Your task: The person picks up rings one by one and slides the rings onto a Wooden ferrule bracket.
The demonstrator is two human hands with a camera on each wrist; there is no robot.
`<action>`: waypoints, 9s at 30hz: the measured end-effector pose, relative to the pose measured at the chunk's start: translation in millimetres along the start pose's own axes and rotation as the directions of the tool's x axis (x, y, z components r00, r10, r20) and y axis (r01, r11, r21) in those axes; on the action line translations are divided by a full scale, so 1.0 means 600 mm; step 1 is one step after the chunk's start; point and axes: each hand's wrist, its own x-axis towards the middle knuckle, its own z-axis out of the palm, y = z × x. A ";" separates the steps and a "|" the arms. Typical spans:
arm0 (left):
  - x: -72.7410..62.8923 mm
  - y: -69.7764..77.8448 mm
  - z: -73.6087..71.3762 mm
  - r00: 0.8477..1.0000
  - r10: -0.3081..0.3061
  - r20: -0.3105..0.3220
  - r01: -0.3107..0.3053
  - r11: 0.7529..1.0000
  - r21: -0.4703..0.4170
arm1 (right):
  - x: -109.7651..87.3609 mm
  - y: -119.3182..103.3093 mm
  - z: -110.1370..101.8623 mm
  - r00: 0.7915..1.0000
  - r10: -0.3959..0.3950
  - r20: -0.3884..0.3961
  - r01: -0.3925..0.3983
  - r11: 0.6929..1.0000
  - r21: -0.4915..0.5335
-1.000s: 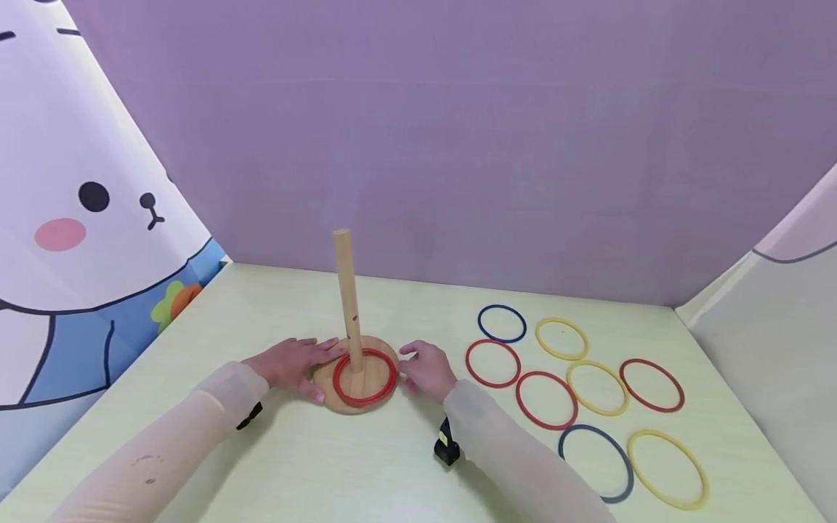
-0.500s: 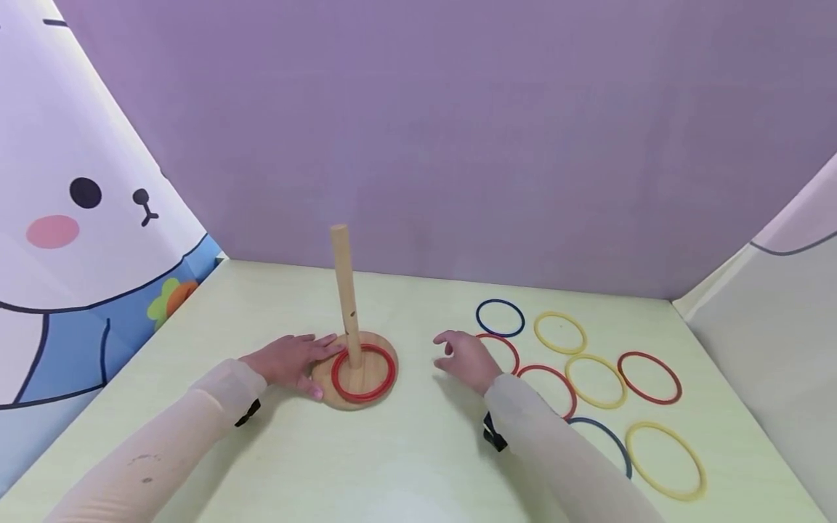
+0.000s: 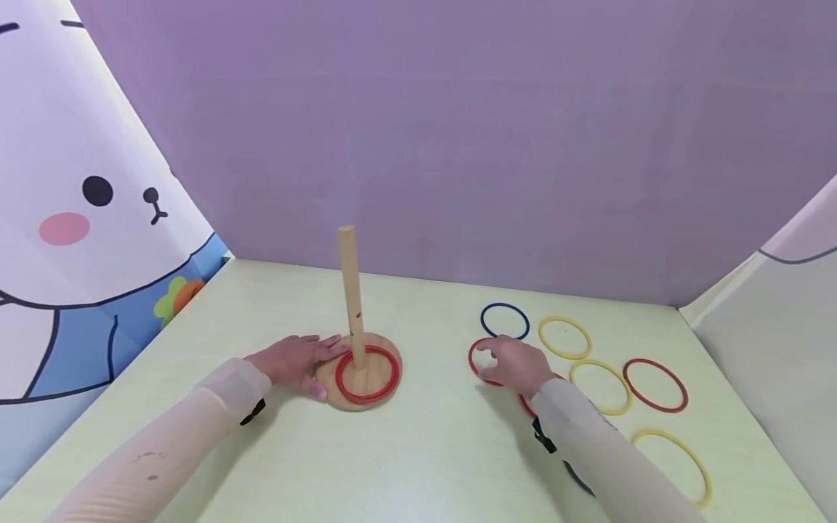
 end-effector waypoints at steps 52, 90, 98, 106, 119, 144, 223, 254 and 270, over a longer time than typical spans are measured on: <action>-0.007 0.015 -0.001 0.999 -0.037 0.003 0.037 0.999 0.022 | 0.009 0.017 0.013 0.974 -0.036 0.223 0.095 0.960 -0.264; -0.003 0.026 -0.010 0.996 -0.066 0.068 0.063 0.997 0.037 | -0.021 -0.035 -0.069 0.996 0.080 -0.041 -0.033 0.749 0.662; -0.004 0.026 -0.012 0.995 -0.079 0.064 0.077 0.996 0.034 | -0.018 -0.064 -0.089 0.996 0.040 -0.074 0.027 0.675 0.737; -0.001 0.026 -0.007 0.995 -0.081 0.052 0.079 0.996 0.029 | -0.021 -0.086 -0.112 0.997 0.023 -0.074 0.041 0.658 0.752; 0.000 0.024 -0.005 0.995 -0.089 0.047 0.088 0.995 0.036 | -0.030 -0.118 -0.157 0.991 -0.009 -0.136 0.108 0.655 0.748; 0.001 0.018 -0.004 0.997 -0.054 0.054 0.048 0.993 0.106 | 0.008 -0.193 -0.194 0.972 0.018 -0.234 0.123 0.812 0.571; -0.016 0.009 -0.001 0.998 -0.047 0.042 0.042 0.994 0.105 | 0.044 -0.252 -0.039 0.949 0.312 0.051 -0.110 0.174 0.979; -0.027 0.009 -0.002 0.999 0.011 0.032 -0.012 0.999 0.036 | 0.037 -0.237 0.064 0.928 0.346 0.138 -0.173 0.073 0.982; -0.027 0.010 -0.003 0.999 0.011 0.040 -0.012 0.999 0.039 | 0.023 -0.232 0.091 0.943 0.254 0.215 -0.255 0.133 0.958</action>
